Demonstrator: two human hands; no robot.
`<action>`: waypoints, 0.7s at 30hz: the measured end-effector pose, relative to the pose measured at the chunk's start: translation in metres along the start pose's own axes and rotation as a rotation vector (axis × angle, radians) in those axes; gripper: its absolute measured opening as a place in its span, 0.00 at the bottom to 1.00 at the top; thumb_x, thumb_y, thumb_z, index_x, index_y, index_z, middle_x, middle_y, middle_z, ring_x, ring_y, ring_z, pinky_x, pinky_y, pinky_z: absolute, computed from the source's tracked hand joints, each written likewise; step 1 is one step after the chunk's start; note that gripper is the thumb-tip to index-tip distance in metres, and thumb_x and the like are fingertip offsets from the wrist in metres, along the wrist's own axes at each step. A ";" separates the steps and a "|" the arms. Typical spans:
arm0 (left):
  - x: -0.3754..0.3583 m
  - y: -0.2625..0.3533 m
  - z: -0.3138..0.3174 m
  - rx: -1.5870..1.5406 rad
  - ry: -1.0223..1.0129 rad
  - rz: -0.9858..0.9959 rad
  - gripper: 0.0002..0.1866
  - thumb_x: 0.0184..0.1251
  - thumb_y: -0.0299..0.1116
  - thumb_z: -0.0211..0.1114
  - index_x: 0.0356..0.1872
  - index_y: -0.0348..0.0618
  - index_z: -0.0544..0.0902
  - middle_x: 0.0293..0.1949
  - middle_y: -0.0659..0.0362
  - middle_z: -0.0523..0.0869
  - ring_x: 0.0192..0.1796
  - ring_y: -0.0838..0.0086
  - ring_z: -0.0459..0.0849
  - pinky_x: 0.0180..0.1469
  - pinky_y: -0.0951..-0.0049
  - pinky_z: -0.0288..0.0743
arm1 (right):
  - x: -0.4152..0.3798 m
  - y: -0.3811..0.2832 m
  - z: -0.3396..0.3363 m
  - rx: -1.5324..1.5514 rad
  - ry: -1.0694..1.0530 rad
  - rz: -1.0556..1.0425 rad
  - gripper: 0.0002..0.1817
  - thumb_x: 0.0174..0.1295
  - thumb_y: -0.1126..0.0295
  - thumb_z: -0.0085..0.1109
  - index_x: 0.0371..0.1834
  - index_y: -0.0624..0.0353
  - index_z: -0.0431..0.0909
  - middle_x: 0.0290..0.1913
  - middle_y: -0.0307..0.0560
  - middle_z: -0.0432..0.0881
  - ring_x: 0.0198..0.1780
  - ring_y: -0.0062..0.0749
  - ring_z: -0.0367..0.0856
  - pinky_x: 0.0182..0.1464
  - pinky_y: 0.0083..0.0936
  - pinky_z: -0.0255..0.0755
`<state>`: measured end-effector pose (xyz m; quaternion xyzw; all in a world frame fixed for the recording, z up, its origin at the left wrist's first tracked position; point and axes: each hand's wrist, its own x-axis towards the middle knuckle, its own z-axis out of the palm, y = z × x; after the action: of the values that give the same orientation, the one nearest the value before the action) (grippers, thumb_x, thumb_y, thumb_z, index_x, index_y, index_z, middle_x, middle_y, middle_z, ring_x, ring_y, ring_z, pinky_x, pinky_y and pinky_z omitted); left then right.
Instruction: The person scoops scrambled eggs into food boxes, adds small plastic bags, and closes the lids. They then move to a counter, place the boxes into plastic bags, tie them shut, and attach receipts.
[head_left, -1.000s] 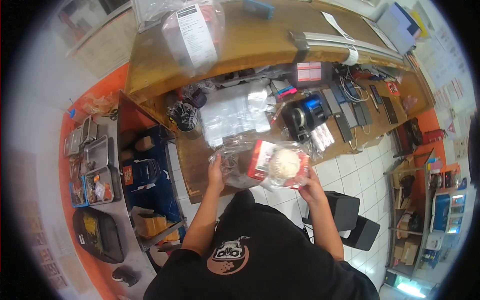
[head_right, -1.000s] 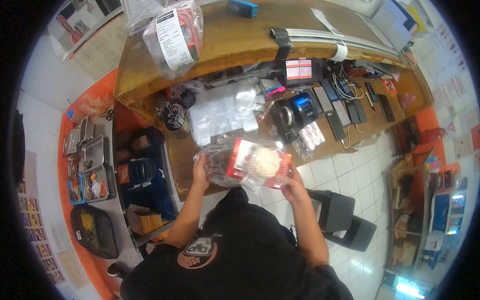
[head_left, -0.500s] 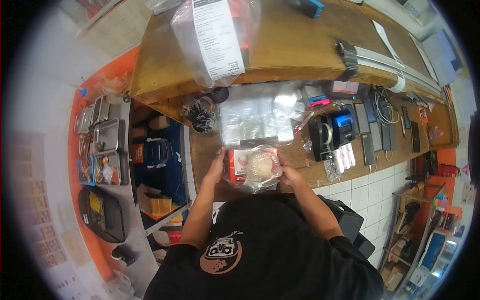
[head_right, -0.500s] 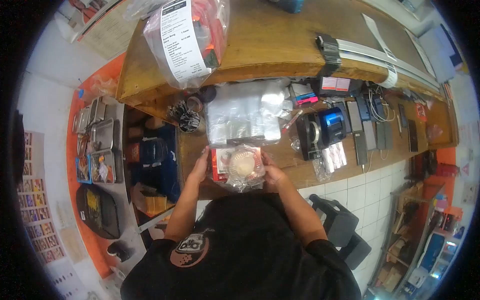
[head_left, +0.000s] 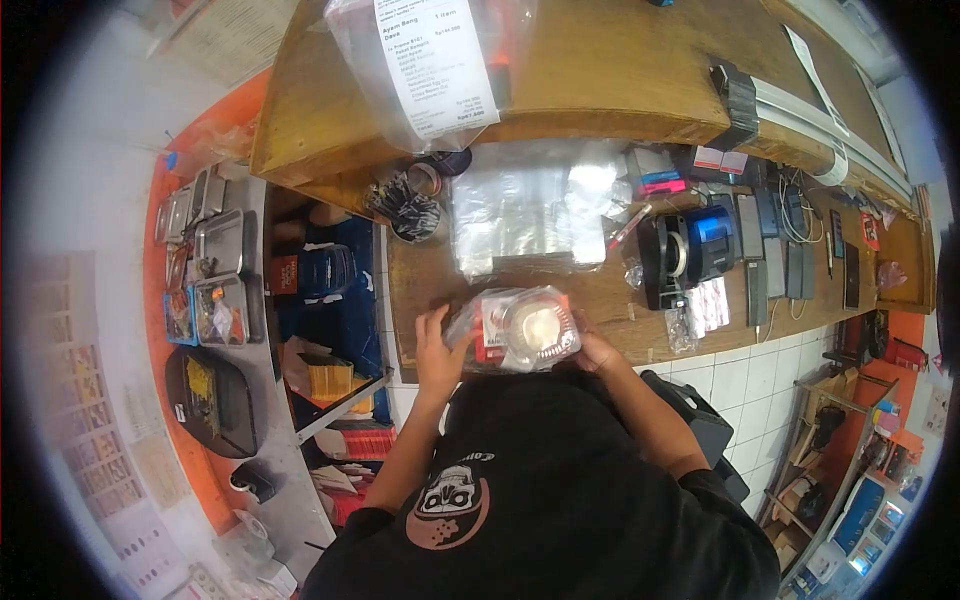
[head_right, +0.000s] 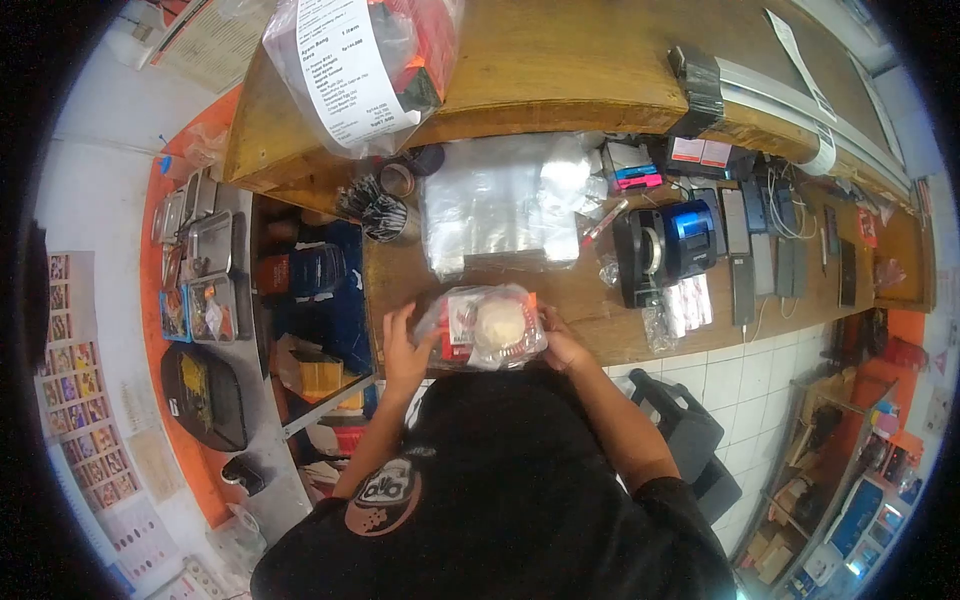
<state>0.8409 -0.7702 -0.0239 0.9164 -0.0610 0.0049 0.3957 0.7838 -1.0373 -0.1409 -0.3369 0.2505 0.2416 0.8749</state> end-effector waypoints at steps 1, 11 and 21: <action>-0.010 -0.008 -0.005 0.003 -0.049 -0.086 0.20 0.57 0.28 0.66 0.52 0.38 0.77 0.49 0.48 0.74 0.53 0.58 0.76 0.52 0.64 0.71 | 0.001 -0.001 0.002 0.073 0.037 0.014 0.43 0.53 0.85 0.59 0.72 0.56 0.49 0.65 0.53 0.66 0.65 0.43 0.69 0.61 0.39 0.73; -0.017 -0.014 -0.009 -0.008 -0.047 -0.105 0.07 0.63 0.28 0.58 0.35 0.34 0.80 0.27 0.50 0.78 0.31 0.53 0.79 0.33 0.59 0.71 | 0.001 0.003 0.025 -0.130 -0.048 -0.108 0.45 0.46 0.88 0.62 0.69 0.55 0.51 0.66 0.52 0.64 0.67 0.43 0.66 0.65 0.39 0.68; 0.013 0.047 -0.020 0.065 0.243 0.320 0.07 0.62 0.29 0.60 0.35 0.36 0.81 0.28 0.52 0.76 0.29 0.55 0.76 0.33 0.59 0.70 | 0.010 0.032 0.057 -0.879 -0.286 -0.267 0.47 0.52 0.61 0.70 0.73 0.60 0.52 0.72 0.53 0.58 0.74 0.38 0.53 0.74 0.34 0.46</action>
<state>0.8496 -0.7890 0.0252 0.8998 -0.1575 0.1803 0.3647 0.7880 -0.9736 -0.1247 -0.6674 -0.0438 0.2539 0.6987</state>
